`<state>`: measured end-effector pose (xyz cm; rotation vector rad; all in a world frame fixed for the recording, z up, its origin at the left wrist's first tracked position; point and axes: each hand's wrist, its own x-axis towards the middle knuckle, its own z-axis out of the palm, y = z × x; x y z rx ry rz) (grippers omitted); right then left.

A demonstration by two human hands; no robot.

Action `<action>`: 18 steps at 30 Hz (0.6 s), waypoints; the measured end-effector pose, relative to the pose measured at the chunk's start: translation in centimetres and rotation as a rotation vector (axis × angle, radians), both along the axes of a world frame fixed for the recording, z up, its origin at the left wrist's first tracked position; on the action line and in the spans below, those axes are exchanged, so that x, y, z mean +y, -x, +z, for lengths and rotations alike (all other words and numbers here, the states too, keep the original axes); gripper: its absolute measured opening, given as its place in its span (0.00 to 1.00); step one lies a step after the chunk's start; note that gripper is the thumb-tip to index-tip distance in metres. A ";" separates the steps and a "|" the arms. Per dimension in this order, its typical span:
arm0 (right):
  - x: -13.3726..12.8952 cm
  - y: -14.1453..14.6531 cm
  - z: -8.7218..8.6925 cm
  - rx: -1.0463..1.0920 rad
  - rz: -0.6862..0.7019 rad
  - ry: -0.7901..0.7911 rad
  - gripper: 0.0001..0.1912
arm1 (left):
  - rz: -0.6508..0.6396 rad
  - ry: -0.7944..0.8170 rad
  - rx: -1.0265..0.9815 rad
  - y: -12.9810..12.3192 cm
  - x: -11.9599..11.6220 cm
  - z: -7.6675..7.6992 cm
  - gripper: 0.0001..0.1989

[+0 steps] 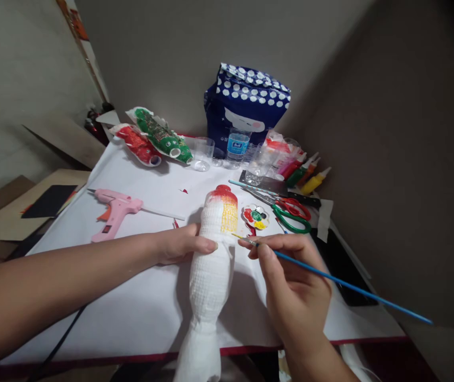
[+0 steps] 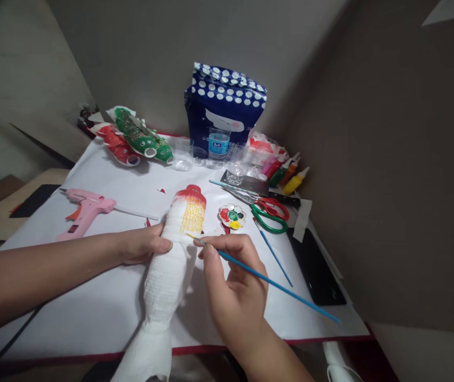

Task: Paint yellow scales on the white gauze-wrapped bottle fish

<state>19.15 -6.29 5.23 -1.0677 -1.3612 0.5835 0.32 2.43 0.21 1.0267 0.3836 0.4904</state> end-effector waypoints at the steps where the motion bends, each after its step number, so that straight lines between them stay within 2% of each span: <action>1: 0.0 0.1 -0.4 0.001 0.000 -0.007 0.05 | -0.003 -0.011 -0.002 0.0 0.0 0.0 0.33; 6: -0.1 0.3 -1.6 0.067 0.006 0.006 0.06 | -0.015 -0.038 -0.002 0.0 -0.1 0.2 0.35; 18: 0.3 0.5 -1.6 0.064 -0.037 0.043 0.04 | 0.022 -0.034 0.032 0.1 -0.2 0.3 0.34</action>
